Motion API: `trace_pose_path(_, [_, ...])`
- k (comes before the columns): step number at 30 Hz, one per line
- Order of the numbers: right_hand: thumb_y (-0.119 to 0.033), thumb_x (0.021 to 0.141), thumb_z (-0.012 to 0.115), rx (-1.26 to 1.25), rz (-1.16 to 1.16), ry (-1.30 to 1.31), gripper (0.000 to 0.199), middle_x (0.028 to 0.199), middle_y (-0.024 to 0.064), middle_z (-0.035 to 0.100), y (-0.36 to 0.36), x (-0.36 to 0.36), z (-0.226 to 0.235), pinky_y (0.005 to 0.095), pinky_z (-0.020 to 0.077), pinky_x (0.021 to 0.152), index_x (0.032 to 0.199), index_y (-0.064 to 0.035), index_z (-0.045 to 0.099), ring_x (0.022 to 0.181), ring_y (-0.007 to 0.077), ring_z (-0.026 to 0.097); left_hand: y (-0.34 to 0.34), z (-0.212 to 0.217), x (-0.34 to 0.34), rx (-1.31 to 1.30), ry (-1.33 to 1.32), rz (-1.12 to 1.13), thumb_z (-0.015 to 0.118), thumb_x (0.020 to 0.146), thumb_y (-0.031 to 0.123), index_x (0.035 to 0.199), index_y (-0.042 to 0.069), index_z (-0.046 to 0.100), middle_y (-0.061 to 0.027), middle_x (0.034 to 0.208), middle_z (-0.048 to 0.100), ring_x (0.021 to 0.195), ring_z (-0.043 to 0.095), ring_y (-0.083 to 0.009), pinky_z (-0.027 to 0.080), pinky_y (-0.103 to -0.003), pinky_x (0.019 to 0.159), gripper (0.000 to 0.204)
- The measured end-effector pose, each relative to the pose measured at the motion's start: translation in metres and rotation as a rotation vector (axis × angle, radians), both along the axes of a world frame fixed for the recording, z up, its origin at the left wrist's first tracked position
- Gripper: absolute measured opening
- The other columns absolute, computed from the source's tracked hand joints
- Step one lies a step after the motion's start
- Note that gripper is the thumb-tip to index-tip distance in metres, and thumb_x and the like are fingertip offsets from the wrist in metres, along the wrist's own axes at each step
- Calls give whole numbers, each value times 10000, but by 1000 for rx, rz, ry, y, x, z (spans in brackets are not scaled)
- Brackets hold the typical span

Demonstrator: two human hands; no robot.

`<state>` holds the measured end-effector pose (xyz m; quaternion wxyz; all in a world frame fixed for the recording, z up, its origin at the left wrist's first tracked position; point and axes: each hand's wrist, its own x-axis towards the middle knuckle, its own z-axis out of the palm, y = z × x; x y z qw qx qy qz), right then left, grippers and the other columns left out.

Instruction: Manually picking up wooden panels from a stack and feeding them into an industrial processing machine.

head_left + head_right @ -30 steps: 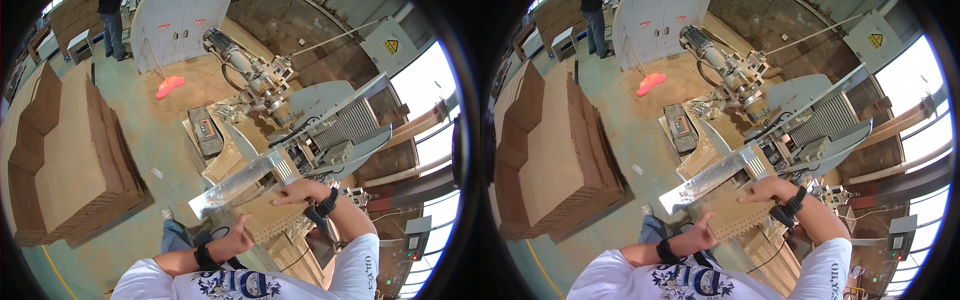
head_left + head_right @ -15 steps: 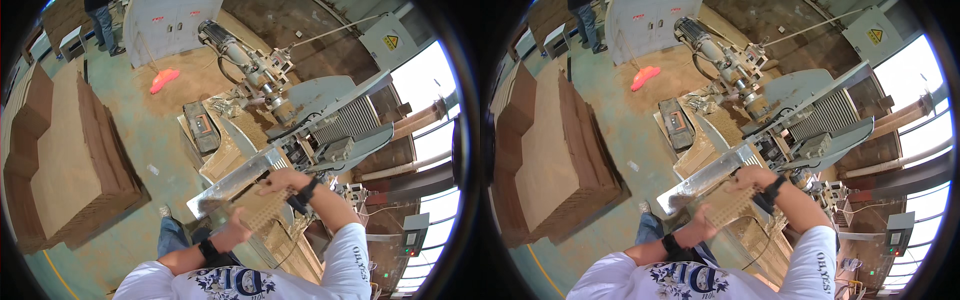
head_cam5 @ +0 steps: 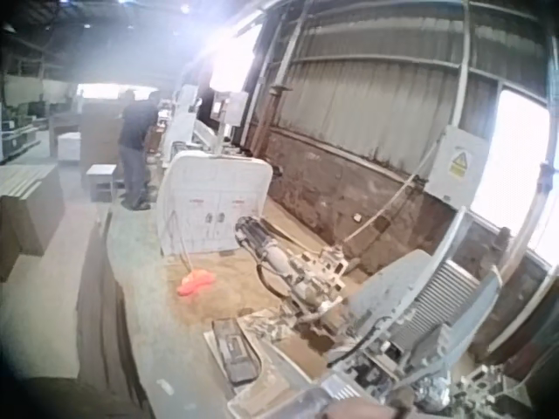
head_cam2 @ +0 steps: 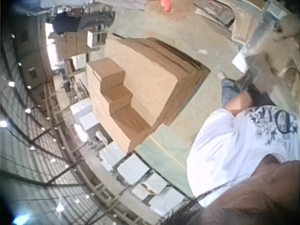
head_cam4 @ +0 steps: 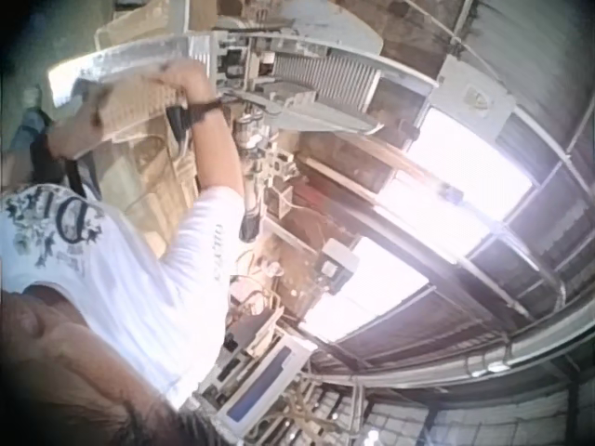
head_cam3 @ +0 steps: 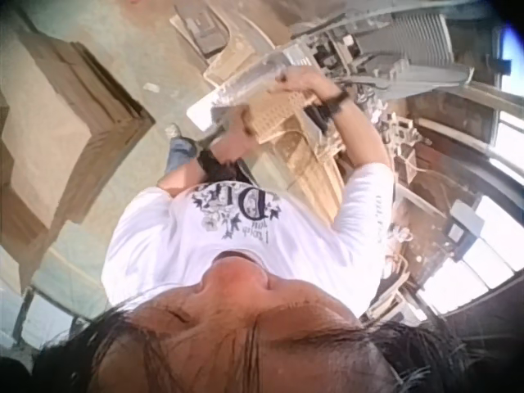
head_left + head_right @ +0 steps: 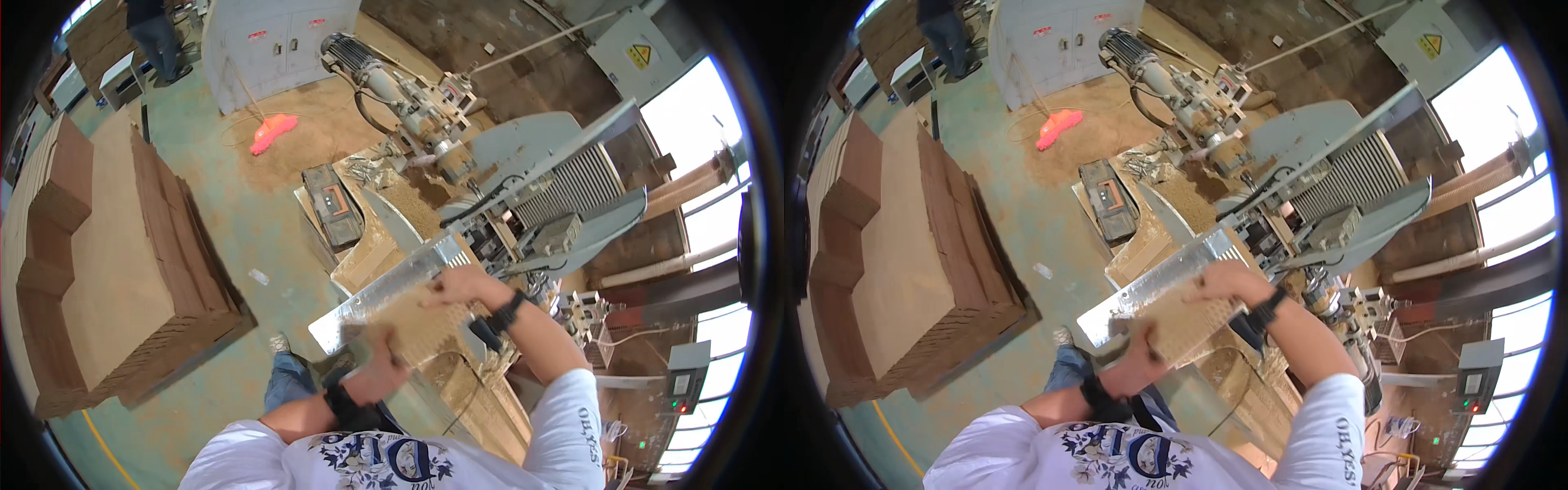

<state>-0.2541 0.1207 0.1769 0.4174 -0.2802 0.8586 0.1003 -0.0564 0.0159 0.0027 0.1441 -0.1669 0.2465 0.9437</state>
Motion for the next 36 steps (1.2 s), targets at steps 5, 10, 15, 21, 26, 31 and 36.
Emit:
trace_pose_path(5, [-715,646,534,-131,-37,113,684,787,147,648,-2,-6,-7,392,474,656,869,-85,679,752,316,614,-34,53,-26,-163,221,-137,475,816,297,1200,70,464,-109,1137,539,1001,548,-234,467,-348,846,446])
trace_pose_path(10, [-669,662,556,-252,-48,302,652,783,136,650,-31,-11,84,372,478,678,921,-82,670,761,301,623,-76,160,-64,136,-305,-70,441,830,384,1225,74,447,-116,1183,520,1073,506,-259,412,-403,906,503])
trace_pose_path(15, [-615,643,594,-571,-139,442,603,835,134,648,-46,-3,129,373,482,702,937,-93,658,821,286,618,-120,244,-85,-189,-174,6,417,851,412,1245,68,427,-113,1205,511,1103,492,-264,385,-411,939,523])
trace_pose_path(21, [-433,649,702,-1165,-335,570,627,1041,151,551,-111,63,107,366,432,820,1142,-82,539,981,296,534,-211,264,-51,-273,161,143,493,861,450,1218,33,435,-128,1166,527,1043,544,-243,459,-412,859,552])
trace_pose_path(26, [-139,668,715,-1400,-610,294,710,1218,160,441,-188,125,53,353,373,952,1285,-25,382,1136,271,451,-284,255,-19,-864,17,273,431,838,591,1244,-30,367,-153,1144,515,1045,521,-237,407,-374,905,744])
trace_pose_path(31, [-104,764,631,-1595,-693,50,664,1232,106,437,-330,177,0,292,433,848,1334,-26,301,1037,201,502,-412,265,33,-832,80,277,407,887,487,1178,-2,436,-129,1118,510,1035,480,-190,407,-332,860,569])
trace_pose_path(36, [-202,893,517,-1582,-918,-525,542,742,-45,425,-466,209,-22,179,327,466,1353,-80,257,585,36,403,-499,283,82,-823,-40,491,451,843,256,1088,26,439,-98,974,521,936,509,-176,455,-329,759,337])
